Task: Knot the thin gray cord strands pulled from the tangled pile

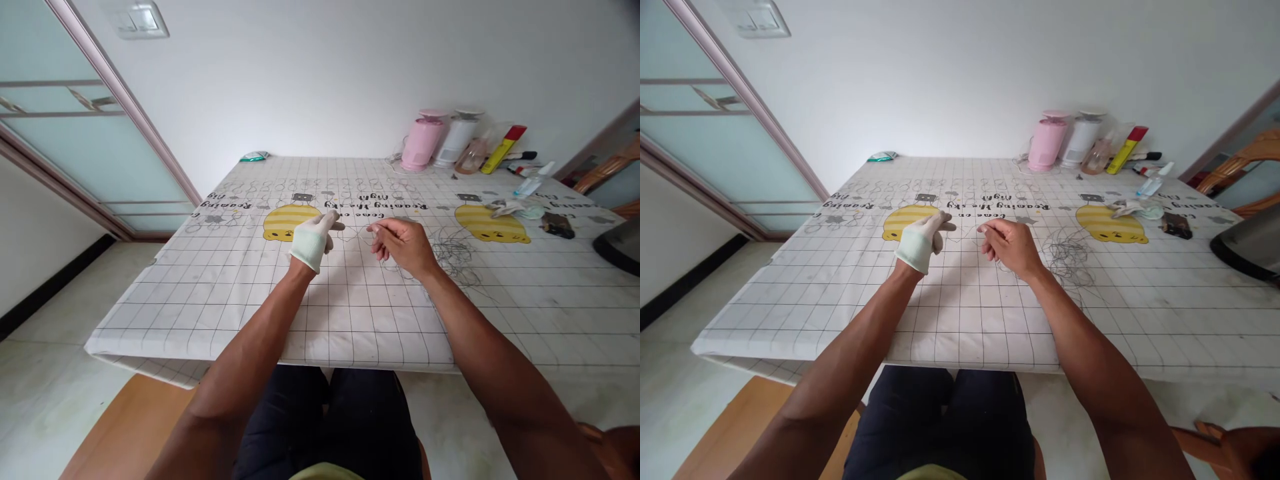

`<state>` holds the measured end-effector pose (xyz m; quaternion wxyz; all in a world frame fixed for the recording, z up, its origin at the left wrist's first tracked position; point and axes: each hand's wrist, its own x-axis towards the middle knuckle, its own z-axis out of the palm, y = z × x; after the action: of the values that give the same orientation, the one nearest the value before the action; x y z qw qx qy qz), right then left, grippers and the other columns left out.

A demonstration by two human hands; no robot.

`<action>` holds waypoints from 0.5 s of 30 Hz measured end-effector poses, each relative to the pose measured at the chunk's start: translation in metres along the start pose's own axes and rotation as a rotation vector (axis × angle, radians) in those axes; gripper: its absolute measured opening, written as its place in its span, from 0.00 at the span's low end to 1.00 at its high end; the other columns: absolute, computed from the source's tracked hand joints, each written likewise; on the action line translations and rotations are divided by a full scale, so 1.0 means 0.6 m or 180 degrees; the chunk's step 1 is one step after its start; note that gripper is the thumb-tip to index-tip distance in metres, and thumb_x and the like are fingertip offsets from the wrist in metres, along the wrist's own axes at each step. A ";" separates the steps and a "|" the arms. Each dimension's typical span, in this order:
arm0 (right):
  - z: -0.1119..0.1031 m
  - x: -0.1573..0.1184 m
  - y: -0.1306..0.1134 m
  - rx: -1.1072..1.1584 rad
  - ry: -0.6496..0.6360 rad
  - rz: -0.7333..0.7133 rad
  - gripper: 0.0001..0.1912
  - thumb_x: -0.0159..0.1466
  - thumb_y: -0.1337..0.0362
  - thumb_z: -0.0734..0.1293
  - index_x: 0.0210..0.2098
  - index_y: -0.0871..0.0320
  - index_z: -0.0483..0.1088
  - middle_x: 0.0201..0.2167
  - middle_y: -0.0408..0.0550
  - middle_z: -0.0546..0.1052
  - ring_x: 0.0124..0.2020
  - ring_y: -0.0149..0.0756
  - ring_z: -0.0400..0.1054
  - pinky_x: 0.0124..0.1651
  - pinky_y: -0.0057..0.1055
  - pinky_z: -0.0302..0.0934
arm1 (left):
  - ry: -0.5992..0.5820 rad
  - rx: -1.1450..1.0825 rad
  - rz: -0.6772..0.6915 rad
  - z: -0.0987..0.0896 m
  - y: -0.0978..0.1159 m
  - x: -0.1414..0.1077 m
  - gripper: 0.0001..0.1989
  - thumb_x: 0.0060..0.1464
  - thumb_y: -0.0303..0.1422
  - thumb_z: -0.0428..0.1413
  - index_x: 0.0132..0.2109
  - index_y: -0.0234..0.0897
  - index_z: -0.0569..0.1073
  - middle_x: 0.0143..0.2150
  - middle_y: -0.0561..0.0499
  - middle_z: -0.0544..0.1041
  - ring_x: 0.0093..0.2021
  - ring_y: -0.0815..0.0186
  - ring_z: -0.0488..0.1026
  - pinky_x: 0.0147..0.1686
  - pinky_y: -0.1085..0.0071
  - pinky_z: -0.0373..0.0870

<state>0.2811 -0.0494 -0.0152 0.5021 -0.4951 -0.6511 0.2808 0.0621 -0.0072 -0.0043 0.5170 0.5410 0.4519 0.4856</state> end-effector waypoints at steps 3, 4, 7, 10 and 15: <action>0.006 0.001 0.004 0.0006 0.0080 0.0094 0.21 0.71 0.44 0.69 0.43 0.56 0.81 0.25 0.47 0.80 0.19 0.34 0.72 0.21 0.31 0.66 | 0.0209 0.0000 0.0000 0.000 -0.002 0.004 0.19 0.64 0.50 0.59 0.42 0.38 0.81 0.34 0.47 0.83 0.26 0.66 0.68 0.28 0.67 0.65; 0.007 0.002 0.006 -0.0011 0.0107 0.0126 0.20 0.71 0.45 0.69 0.43 0.56 0.81 0.24 0.47 0.79 0.19 0.33 0.71 0.21 0.31 0.66 | 0.0253 -0.0014 -0.0006 0.000 -0.005 0.008 0.19 0.64 0.50 0.58 0.42 0.38 0.80 0.36 0.46 0.83 0.26 0.66 0.69 0.27 0.68 0.65; 0.008 0.004 0.009 -0.0097 0.0255 0.0199 0.17 0.71 0.49 0.70 0.41 0.56 0.80 0.23 0.46 0.78 0.17 0.32 0.69 0.19 0.29 0.63 | 0.0307 0.0215 -0.0088 0.002 -0.021 0.021 0.16 0.67 0.46 0.55 0.42 0.38 0.79 0.38 0.45 0.83 0.27 0.66 0.71 0.27 0.68 0.66; 0.004 0.010 0.007 -0.0039 0.0583 0.0273 0.13 0.69 0.52 0.71 0.38 0.56 0.80 0.21 0.44 0.74 0.16 0.30 0.64 0.16 0.27 0.56 | 0.0165 0.1423 0.0116 0.011 -0.043 0.029 0.13 0.66 0.35 0.55 0.34 0.37 0.76 0.35 0.44 0.81 0.34 0.61 0.75 0.35 0.67 0.69; 0.014 0.046 -0.032 0.0339 0.0367 0.0731 0.09 0.64 0.58 0.75 0.34 0.57 0.80 0.24 0.50 0.77 0.17 0.32 0.66 0.14 0.29 0.57 | -0.0363 0.2842 0.0392 0.049 -0.082 0.019 0.10 0.66 0.32 0.54 0.41 0.36 0.81 0.41 0.40 0.83 0.45 0.54 0.80 0.46 0.62 0.74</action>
<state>0.2663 -0.0294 0.0092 0.5288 -0.5543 -0.5444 0.3417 0.0932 0.0033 -0.0526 0.2273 0.7627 0.5549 0.2424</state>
